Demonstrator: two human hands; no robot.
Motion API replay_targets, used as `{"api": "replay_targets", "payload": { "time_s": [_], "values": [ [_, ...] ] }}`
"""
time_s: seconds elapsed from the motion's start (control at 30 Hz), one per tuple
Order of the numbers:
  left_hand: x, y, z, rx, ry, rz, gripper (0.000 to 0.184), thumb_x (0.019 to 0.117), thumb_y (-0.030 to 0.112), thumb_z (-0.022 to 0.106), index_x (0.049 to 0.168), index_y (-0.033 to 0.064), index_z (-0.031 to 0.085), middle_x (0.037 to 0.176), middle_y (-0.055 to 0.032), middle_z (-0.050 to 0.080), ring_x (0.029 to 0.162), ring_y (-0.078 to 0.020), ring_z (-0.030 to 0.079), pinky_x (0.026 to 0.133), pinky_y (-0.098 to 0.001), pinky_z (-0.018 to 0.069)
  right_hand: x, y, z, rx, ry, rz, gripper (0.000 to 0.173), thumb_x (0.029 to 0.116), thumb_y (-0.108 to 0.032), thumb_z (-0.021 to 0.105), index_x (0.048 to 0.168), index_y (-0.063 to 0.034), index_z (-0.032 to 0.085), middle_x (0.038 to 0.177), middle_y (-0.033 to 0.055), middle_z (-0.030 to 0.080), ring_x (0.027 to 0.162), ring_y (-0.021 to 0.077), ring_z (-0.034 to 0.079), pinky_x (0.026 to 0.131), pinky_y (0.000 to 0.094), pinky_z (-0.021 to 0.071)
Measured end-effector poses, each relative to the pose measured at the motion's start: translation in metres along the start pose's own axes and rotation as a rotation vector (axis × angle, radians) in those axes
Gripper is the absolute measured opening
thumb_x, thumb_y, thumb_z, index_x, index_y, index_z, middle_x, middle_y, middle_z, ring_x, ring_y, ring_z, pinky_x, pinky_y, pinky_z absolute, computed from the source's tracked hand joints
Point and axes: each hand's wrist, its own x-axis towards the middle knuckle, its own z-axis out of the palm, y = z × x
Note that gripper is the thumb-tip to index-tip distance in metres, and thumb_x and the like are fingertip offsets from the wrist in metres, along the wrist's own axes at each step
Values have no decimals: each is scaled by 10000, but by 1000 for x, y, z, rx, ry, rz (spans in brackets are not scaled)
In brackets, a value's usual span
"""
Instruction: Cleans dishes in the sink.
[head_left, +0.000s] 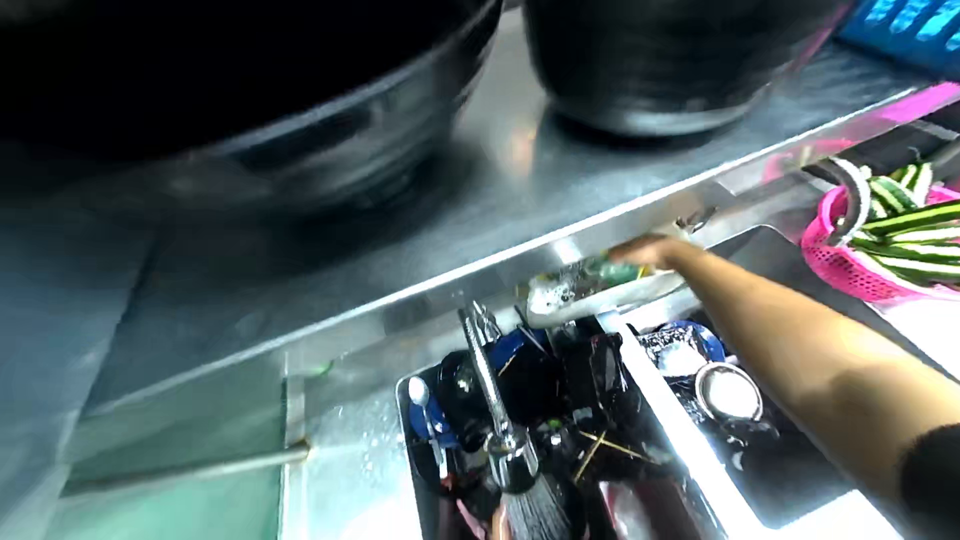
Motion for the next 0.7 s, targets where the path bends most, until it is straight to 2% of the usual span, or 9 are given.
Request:
{"api": "replay_targets", "payload": {
  "time_s": [0.07, 0.17, 0.23, 0.3, 0.37, 0.43, 0.53, 0.63, 0.7],
  "values": [
    [-4, 2, 35, 116, 124, -60, 674, 1011, 695, 287, 1414, 196, 495, 1304, -175, 635, 1153, -388, 632, 810, -638, 554, -37, -7, -16, 221, 172, -100, 297, 994, -156, 608, 1259, -26, 642, 1148, 187, 663, 1027, 285, 643, 907, 526, 535],
    [-15, -2, 52, 290, 192, -59, 608, 1066, 555, 340, 1551, 192, 289, 1397, -234, 545, 1165, -451, 614, 762, -662, 577, -120, -9, -15, 438, 230, -227, 342, 928, -150, 553, 1261, -108, 619, 1049, 98, 692, 856, 206, 685, 718, 440, 594],
    [-19, -5, 60, 258, 290, -195, 738, 1024, 704, 194, 1496, 168, 378, 1288, -283, 611, 1017, -478, 662, 697, -603, 572, -175, 2, 16, 558, 172, -245, 376, 933, -126, 573, 1308, -120, 591, 1074, 116, 690, 863, 237, 689, 727, 463, 601],
    [-28, -7, 52, 203, 278, -292, 868, 950, 817, 199, 1495, 171, 401, 1265, -308, 620, 1008, -495, 664, 741, -602, 578, -217, 24, 78, 610, 132, -195, 360, 916, -155, 587, 1275, -145, 600, 1028, 108, 692, 799, 241, 686, 666, 450, 593],
    [-38, -10, 44, 177, 234, -323, 824, 952, 788, 331, 1483, 166, 431, 1251, -309, 634, 1019, -490, 674, 763, -587, 594, -237, 45, 151, 643, 76, -178, 329, 889, -175, 606, 1210, -107, 629, 1070, 94, 689, 878, 228, 689, 741, 449, 602],
    [-45, -13, 40, 167, 208, -316, 593, 1037, 553, 449, 1445, 124, 478, 1242, -293, 644, 1022, -470, 686, 772, -576, 606, -259, 49, 217, 618, 77, -258, 274, 889, -157, 597, 1150, -76, 621, 1223, 67, 660, 1061, 165, 655, 867, 391, 575],
    [-47, -16, 48, 214, 247, -256, 402, 1065, 304, 496, 1413, 103, 496, 1256, -205, 636, 1057, -379, 678, 820, -567, 599, -291, 46, 270, 371, 203, -508, 458, 1007, -267, 477, 1386, -27, 572, 1451, 141, 569, 1351, 226, 534, 1132, 429, 451],
    [-46, -30, 50, 237, 205, -212, 331, 1088, 329, 393, 1146, 63, 580, 889, -139, 671, 687, -232, 667, 579, -388, 584, -318, 50, 284, 10, 369, -692, 490, 1070, -414, 408, 1454, -162, 579, 1497, 179, 530, 1389, 347, 497, 1132, 555, 429],
    [-65, -41, 61, 150, 101, -242, 506, 1110, 428, 231, 1001, 91, 591, 768, -78, 657, 660, -168, 651, 593, -337, 568, -333, 55, 290, -157, 480, -793, 399, 1027, -338, 543, 1412, -258, 612, 1459, 159, 569, 1349, 376, 532, 1077, 595, 467]
  ]
}}
